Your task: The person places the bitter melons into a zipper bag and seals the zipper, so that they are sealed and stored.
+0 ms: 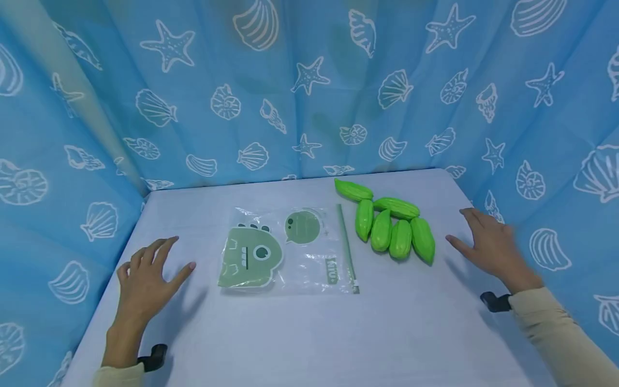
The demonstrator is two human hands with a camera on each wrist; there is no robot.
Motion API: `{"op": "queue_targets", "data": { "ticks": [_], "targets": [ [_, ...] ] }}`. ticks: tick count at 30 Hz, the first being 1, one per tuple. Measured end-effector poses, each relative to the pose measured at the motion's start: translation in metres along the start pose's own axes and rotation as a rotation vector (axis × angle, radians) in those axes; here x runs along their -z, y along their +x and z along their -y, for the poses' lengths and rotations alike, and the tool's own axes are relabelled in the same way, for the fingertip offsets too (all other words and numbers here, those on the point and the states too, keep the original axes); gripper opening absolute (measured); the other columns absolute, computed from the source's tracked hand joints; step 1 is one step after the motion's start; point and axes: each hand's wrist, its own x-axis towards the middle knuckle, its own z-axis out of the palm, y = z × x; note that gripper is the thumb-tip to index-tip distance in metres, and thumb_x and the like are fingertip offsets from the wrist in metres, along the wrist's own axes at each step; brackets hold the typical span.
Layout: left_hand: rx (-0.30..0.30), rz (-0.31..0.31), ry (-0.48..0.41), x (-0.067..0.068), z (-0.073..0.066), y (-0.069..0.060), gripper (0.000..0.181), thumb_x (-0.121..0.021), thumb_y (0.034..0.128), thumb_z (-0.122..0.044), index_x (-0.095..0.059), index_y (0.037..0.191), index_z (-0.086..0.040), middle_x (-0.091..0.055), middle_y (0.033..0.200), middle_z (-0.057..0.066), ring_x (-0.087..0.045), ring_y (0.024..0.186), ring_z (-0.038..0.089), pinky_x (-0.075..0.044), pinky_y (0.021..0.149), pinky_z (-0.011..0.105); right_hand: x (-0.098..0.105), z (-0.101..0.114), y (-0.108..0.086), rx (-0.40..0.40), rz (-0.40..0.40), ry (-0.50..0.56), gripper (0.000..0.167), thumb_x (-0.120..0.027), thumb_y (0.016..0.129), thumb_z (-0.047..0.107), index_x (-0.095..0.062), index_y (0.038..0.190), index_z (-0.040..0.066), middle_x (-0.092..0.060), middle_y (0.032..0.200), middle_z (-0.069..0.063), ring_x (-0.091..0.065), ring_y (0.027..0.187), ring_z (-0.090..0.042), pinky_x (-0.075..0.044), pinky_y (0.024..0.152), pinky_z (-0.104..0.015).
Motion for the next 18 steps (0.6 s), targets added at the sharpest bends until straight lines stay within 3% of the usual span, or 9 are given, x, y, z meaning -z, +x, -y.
{"op": "queue_targets", "data": {
  "ticks": [8, 12, 15, 18],
  "targets": [
    [-0.119, -0.110, -0.141, -0.002, -0.056, 0.022, 0.064, -0.066, 0.0913, -0.047, -0.051, 0.143, -0.013, -0.047, 0.145, 0.021, -0.043, 0.126, 0.044, -0.030, 0.095, 0.061, -0.001, 0.054, -0.007, -0.014, -0.041, 0.217, 0.060, -0.065, 0.097, 0.032, -0.045, 0.142, -0.003, -0.045, 0.141, -0.029, -0.049, 0.116, -0.044, -0.033, 0.089, -0.062],
    [-0.190, -0.157, -0.214, -0.012, -0.083, 0.033, 0.059, -0.067, 0.0914, -0.043, -0.055, 0.141, -0.014, -0.053, 0.139, 0.016, -0.057, 0.106, 0.034, -0.036, 0.086, 0.052, -0.004, 0.070, -0.008, 0.008, -0.089, 0.273, 0.055, -0.066, 0.097, 0.028, -0.048, 0.141, 0.000, -0.047, 0.142, -0.025, -0.054, 0.107, -0.040, -0.036, 0.085, -0.057],
    [-0.240, -0.150, -0.263, -0.022, -0.102, 0.038, 0.057, -0.067, 0.0919, -0.044, -0.056, 0.140, -0.015, -0.056, 0.137, 0.012, -0.060, 0.092, 0.029, -0.039, 0.082, 0.047, -0.010, 0.079, -0.009, 0.021, -0.103, 0.320, 0.053, -0.068, 0.096, 0.026, -0.051, 0.139, 0.001, -0.050, 0.140, -0.024, -0.056, 0.104, -0.038, -0.039, 0.084, -0.056],
    [-0.262, -0.115, -0.303, -0.031, -0.118, 0.043, 0.057, -0.067, 0.0924, -0.044, -0.056, 0.141, -0.018, -0.055, 0.138, 0.009, -0.062, 0.092, 0.027, -0.040, 0.083, 0.046, -0.016, 0.087, -0.011, 0.034, -0.111, 0.369, 0.051, -0.069, 0.095, 0.022, -0.052, 0.139, 0.002, -0.051, 0.139, -0.022, -0.056, 0.102, -0.036, -0.040, 0.083, -0.054]
  ]
}}
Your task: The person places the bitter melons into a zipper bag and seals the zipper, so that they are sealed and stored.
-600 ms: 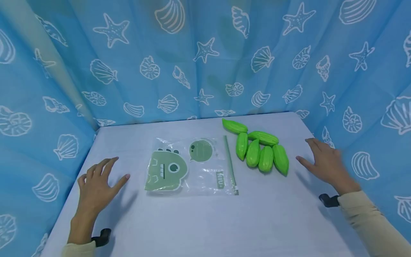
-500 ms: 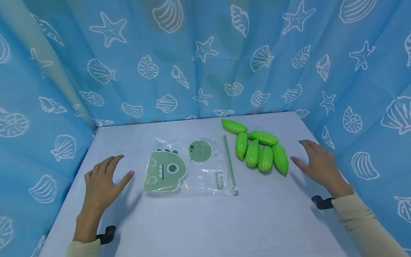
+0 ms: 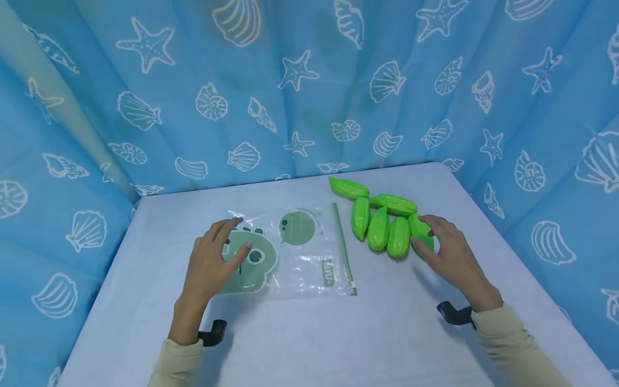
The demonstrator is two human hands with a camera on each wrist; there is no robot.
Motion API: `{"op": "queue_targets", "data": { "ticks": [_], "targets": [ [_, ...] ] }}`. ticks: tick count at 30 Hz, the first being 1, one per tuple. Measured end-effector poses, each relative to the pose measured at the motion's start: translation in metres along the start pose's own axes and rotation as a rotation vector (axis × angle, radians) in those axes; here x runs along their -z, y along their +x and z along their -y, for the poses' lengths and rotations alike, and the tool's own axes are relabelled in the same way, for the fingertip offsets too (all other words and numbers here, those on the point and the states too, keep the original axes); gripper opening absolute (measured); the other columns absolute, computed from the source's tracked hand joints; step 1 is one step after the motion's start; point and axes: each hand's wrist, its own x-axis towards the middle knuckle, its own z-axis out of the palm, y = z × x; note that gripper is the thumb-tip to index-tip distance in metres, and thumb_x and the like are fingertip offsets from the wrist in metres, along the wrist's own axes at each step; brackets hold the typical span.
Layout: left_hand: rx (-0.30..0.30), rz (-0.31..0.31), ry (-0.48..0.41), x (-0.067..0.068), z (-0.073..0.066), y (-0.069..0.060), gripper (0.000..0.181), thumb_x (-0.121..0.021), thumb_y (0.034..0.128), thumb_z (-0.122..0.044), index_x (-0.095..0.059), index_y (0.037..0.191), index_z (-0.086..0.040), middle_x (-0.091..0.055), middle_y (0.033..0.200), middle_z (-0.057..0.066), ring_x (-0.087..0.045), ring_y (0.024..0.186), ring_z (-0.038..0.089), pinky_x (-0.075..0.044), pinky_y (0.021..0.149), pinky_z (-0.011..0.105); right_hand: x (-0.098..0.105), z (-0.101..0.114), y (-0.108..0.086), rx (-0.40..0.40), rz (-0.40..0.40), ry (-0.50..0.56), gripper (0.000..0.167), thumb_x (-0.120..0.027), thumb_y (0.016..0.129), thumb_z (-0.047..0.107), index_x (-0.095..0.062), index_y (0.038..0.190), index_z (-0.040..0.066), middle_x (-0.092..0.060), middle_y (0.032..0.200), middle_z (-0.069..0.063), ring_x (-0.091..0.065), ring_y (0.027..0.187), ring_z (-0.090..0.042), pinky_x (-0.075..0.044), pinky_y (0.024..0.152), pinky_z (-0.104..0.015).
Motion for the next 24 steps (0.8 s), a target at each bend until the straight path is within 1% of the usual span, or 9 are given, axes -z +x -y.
{"op": "queue_targets", "data": {
  "ticks": [3, 7, 9, 13, 17, 19, 21, 22, 24],
  "targets": [
    [0.003, 0.032, -0.041, -0.012, -0.010, 0.005, 0.056, -0.066, 0.0933, -0.046, -0.055, 0.142, -0.020, -0.054, 0.140, 0.007, -0.062, 0.095, 0.025, -0.041, 0.085, 0.045, -0.006, 0.006, -0.002, 0.003, -0.001, 0.034, 0.049, -0.068, 0.096, 0.020, -0.052, 0.139, 0.002, -0.052, 0.137, -0.020, -0.056, 0.100, -0.033, -0.042, 0.081, -0.052],
    [-0.019, 0.059, -0.089, -0.030, -0.021, 0.009, 0.053, -0.063, 0.0946, -0.048, -0.056, 0.141, -0.022, -0.055, 0.139, 0.003, -0.063, 0.096, 0.022, -0.043, 0.087, 0.044, -0.015, 0.013, -0.005, -0.017, 0.010, 0.066, 0.048, -0.067, 0.097, 0.021, -0.053, 0.139, 0.002, -0.054, 0.134, -0.017, -0.056, 0.098, -0.030, -0.046, 0.074, -0.046],
    [-0.033, 0.061, -0.118, -0.037, -0.024, 0.010, 0.051, -0.062, 0.0953, -0.048, -0.057, 0.139, -0.022, -0.056, 0.137, 0.001, -0.064, 0.096, 0.021, -0.044, 0.087, 0.044, -0.021, 0.015, -0.008, -0.021, 0.011, 0.082, 0.047, -0.067, 0.097, 0.020, -0.053, 0.138, 0.003, -0.055, 0.131, -0.015, -0.057, 0.097, -0.028, -0.047, 0.071, -0.043],
    [-0.062, 0.046, -0.172, -0.050, -0.031, 0.012, 0.046, -0.062, 0.0966, -0.046, -0.060, 0.135, -0.021, -0.059, 0.134, -0.002, -0.062, 0.094, 0.019, -0.047, 0.082, 0.041, -0.033, 0.019, -0.012, -0.007, -0.005, 0.117, 0.043, -0.069, 0.095, 0.014, -0.056, 0.135, 0.003, -0.058, 0.126, -0.011, -0.058, 0.092, -0.024, -0.049, 0.068, -0.041],
    [-0.110, 0.020, -0.208, -0.057, -0.037, 0.014, 0.041, -0.062, 0.0976, -0.040, -0.062, 0.133, -0.019, -0.061, 0.130, -0.003, -0.061, 0.093, 0.016, -0.048, 0.078, 0.039, -0.041, 0.028, -0.016, 0.038, -0.014, 0.173, 0.041, -0.071, 0.092, 0.008, -0.059, 0.131, 0.002, -0.060, 0.122, -0.010, -0.057, 0.089, -0.016, -0.052, 0.070, -0.038],
    [-0.140, 0.004, -0.234, -0.060, -0.040, 0.015, 0.040, -0.063, 0.0979, -0.037, -0.062, 0.132, -0.017, -0.062, 0.128, -0.001, -0.061, 0.092, 0.017, -0.049, 0.076, 0.039, -0.045, 0.033, -0.015, 0.068, -0.003, 0.215, 0.039, -0.070, 0.092, 0.006, -0.060, 0.129, 0.002, -0.062, 0.119, -0.011, -0.057, 0.087, -0.013, -0.052, 0.069, -0.034],
    [-0.157, -0.008, -0.260, -0.062, -0.042, 0.017, 0.040, -0.063, 0.0983, -0.035, -0.062, 0.133, -0.015, -0.063, 0.124, 0.000, -0.062, 0.091, 0.019, -0.050, 0.074, 0.039, -0.050, 0.039, -0.014, 0.092, 0.020, 0.255, 0.037, -0.069, 0.092, 0.005, -0.061, 0.128, 0.003, -0.063, 0.115, -0.010, -0.057, 0.086, -0.010, -0.051, 0.069, -0.031],
    [-0.154, -0.009, -0.274, -0.064, -0.044, 0.017, 0.040, -0.063, 0.0986, -0.035, -0.062, 0.133, -0.015, -0.064, 0.122, 0.000, -0.062, 0.091, 0.019, -0.050, 0.074, 0.038, -0.053, 0.041, -0.013, 0.099, 0.035, 0.275, 0.036, -0.069, 0.092, 0.005, -0.061, 0.128, 0.003, -0.063, 0.114, -0.010, -0.057, 0.086, -0.010, -0.052, 0.069, -0.030],
    [-0.147, -0.007, -0.296, -0.067, -0.046, 0.018, 0.040, -0.063, 0.0986, -0.034, -0.061, 0.134, -0.015, -0.065, 0.119, 0.000, -0.063, 0.091, 0.020, -0.052, 0.074, 0.040, -0.060, 0.045, -0.011, 0.110, 0.057, 0.314, 0.034, -0.068, 0.093, 0.004, -0.062, 0.126, 0.004, -0.064, 0.113, -0.010, -0.058, 0.086, -0.009, -0.053, 0.070, -0.029]
  ]
}}
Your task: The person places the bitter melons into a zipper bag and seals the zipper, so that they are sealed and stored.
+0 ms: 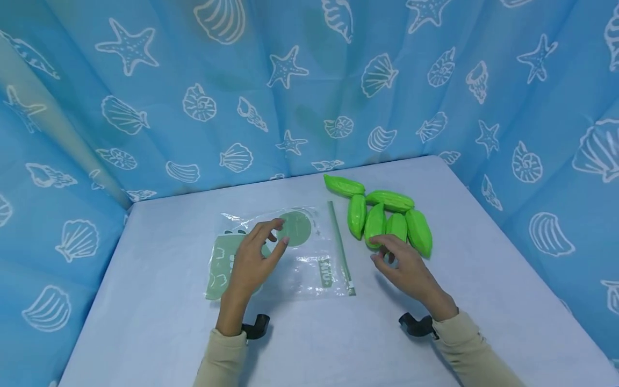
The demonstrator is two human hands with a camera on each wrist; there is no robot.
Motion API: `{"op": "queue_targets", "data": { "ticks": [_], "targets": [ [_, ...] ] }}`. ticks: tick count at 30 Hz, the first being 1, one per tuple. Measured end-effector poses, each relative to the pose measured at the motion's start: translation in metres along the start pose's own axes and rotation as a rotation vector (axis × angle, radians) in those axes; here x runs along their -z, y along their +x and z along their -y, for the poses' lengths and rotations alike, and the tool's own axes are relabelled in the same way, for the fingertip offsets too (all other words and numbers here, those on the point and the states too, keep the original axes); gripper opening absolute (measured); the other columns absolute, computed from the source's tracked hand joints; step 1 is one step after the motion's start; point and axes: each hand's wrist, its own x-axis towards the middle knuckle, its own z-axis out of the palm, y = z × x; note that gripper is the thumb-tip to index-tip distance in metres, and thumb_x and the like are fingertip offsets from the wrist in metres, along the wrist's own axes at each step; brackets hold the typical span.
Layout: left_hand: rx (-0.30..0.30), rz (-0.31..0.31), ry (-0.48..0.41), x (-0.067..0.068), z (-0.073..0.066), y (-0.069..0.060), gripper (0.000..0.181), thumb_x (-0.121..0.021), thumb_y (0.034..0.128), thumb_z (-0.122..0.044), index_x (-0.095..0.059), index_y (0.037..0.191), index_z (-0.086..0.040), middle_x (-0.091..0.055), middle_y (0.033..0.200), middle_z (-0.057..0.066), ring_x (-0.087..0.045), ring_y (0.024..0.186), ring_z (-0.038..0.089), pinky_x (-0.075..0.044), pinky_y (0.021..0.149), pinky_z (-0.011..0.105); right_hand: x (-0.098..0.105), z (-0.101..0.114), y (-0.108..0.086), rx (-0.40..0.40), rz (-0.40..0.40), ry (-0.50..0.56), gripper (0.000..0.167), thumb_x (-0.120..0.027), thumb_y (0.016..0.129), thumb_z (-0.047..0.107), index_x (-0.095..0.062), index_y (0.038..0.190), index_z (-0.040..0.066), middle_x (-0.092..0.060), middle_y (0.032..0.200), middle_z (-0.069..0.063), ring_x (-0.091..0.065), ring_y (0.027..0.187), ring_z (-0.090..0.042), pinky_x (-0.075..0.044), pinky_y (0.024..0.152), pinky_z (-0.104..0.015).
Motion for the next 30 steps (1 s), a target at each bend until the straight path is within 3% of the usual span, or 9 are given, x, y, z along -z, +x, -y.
{"op": "queue_targets", "data": {
  "ticks": [8, 21, 30],
  "targets": [
    [0.004, 0.049, -0.012, -0.015, -0.003, 0.001, 0.040, -0.063, 0.0979, -0.036, -0.062, 0.134, -0.018, -0.064, 0.123, -0.001, -0.063, 0.092, 0.019, -0.052, 0.072, 0.042, -0.021, -0.006, 0.010, 0.008, 0.055, 0.091, 0.031, -0.067, 0.095, 0.006, -0.063, 0.125, 0.004, -0.063, 0.119, -0.007, -0.061, 0.088, -0.012, -0.054, 0.073, -0.030],
    [-0.012, 0.080, -0.020, -0.028, -0.007, 0.008, 0.035, -0.062, 0.0990, -0.035, -0.065, 0.130, -0.019, -0.065, 0.121, -0.001, -0.063, 0.093, 0.015, -0.052, 0.073, 0.037, -0.046, -0.016, 0.026, 0.014, 0.086, 0.089, 0.029, -0.068, 0.093, 0.005, -0.064, 0.121, -0.001, -0.065, 0.112, -0.011, -0.062, 0.087, -0.015, -0.055, 0.073, -0.029],
    [-0.023, 0.120, 0.014, -0.037, -0.006, 0.008, 0.034, -0.063, 0.0979, -0.030, -0.064, 0.130, -0.019, -0.065, 0.114, -0.004, -0.064, 0.093, 0.014, -0.053, 0.075, 0.034, -0.055, -0.024, 0.036, -0.054, 0.100, 0.031, 0.033, -0.069, 0.094, 0.010, -0.063, 0.125, 0.003, -0.063, 0.113, -0.008, -0.061, 0.093, -0.016, -0.053, 0.075, -0.031]
  ]
}}
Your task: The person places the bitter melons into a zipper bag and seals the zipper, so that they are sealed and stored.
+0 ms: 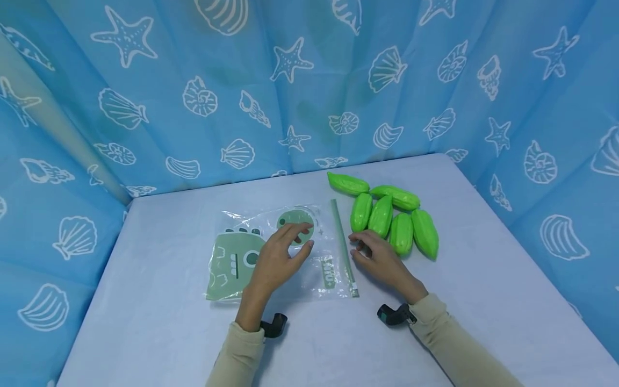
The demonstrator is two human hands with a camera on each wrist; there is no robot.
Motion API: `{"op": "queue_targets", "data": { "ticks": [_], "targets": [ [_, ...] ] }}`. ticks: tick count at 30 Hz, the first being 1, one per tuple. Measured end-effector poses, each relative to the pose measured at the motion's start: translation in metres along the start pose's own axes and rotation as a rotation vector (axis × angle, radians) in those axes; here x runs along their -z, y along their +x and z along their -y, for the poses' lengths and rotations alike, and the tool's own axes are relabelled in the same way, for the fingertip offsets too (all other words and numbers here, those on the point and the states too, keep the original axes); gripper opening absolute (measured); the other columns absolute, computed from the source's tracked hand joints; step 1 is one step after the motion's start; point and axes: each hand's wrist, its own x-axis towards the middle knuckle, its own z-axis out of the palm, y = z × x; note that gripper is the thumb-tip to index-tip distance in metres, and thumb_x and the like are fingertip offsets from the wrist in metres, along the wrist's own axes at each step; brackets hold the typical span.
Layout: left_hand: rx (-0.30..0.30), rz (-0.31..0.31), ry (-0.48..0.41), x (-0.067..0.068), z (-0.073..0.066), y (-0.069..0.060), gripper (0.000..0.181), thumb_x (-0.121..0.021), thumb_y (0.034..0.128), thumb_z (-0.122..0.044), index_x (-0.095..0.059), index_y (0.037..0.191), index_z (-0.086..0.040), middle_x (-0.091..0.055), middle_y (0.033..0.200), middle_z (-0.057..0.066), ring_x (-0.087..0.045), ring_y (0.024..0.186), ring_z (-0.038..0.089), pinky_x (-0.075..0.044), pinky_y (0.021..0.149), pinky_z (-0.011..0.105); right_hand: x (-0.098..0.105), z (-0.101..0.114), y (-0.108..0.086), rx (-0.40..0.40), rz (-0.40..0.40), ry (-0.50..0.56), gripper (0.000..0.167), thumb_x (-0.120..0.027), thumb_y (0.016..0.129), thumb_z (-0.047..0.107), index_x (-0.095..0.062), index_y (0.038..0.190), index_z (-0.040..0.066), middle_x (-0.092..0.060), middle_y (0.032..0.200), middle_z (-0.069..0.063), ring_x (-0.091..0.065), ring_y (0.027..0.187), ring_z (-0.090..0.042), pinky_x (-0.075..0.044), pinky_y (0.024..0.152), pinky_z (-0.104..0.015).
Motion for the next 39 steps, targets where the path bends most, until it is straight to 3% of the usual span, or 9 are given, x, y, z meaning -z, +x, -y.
{"op": "queue_targets", "data": {
  "ticks": [9, 20, 25, 30, 36, 39],
  "targets": [
    [0.031, 0.032, 0.002, -0.006, -0.002, -0.002, 0.034, -0.063, 0.0980, -0.029, -0.063, 0.131, -0.019, -0.065, 0.115, -0.004, -0.063, 0.094, 0.013, -0.053, 0.075, 0.033, 0.000, -0.007, 0.003, -0.053, 0.068, 0.011, 0.040, -0.073, 0.092, 0.017, -0.062, 0.128, 0.005, -0.057, 0.120, -0.006, -0.057, 0.103, -0.019, -0.051, 0.090, -0.038],
    [-0.035, 0.096, -0.016, -0.021, -0.002, 0.000, 0.031, -0.065, 0.0970, -0.027, -0.066, 0.126, -0.018, -0.064, 0.121, -0.003, -0.063, 0.097, 0.014, -0.054, 0.081, 0.032, -0.003, -0.009, 0.007, 0.002, 0.081, -0.021, 0.042, -0.075, 0.091, 0.015, -0.061, 0.129, 0.004, -0.054, 0.128, -0.009, -0.056, 0.111, -0.025, -0.049, 0.096, -0.043],
    [-0.040, 0.156, -0.021, -0.029, -0.004, 0.006, 0.031, -0.063, 0.0982, -0.031, -0.067, 0.125, -0.015, -0.062, 0.126, -0.003, -0.064, 0.100, 0.015, -0.054, 0.085, 0.033, -0.005, -0.009, 0.008, 0.003, 0.069, -0.058, 0.040, -0.076, 0.090, 0.015, -0.064, 0.126, 0.004, -0.053, 0.129, -0.011, -0.055, 0.116, -0.027, -0.047, 0.099, -0.044],
    [-0.092, 0.202, -0.018, -0.040, -0.006, 0.016, 0.032, -0.061, 0.0991, -0.030, -0.067, 0.125, -0.013, -0.063, 0.126, -0.002, -0.063, 0.106, 0.017, -0.053, 0.089, 0.034, -0.008, -0.012, 0.005, 0.010, 0.046, -0.081, 0.037, -0.076, 0.090, 0.015, -0.066, 0.123, 0.003, -0.053, 0.129, -0.012, -0.054, 0.116, -0.027, -0.047, 0.099, -0.044],
    [-0.130, 0.295, 0.075, -0.050, -0.002, 0.028, 0.033, -0.064, 0.0976, -0.024, -0.065, 0.130, -0.015, -0.061, 0.133, 0.000, -0.057, 0.123, 0.019, -0.045, 0.103, 0.037, -0.011, -0.012, 0.002, 0.009, 0.037, -0.068, 0.038, -0.076, 0.090, 0.016, -0.065, 0.125, 0.003, -0.052, 0.129, -0.010, -0.053, 0.118, -0.026, -0.046, 0.100, -0.044],
    [-0.162, 0.327, 0.108, -0.055, 0.001, 0.034, 0.035, -0.064, 0.0970, -0.019, -0.065, 0.132, -0.014, -0.060, 0.136, 0.002, -0.056, 0.124, 0.022, -0.045, 0.104, 0.038, -0.013, -0.012, 0.002, 0.006, 0.041, -0.069, 0.041, -0.076, 0.090, 0.015, -0.064, 0.127, 0.003, -0.052, 0.130, -0.010, -0.053, 0.118, -0.026, -0.046, 0.100, -0.044]
  ]
}}
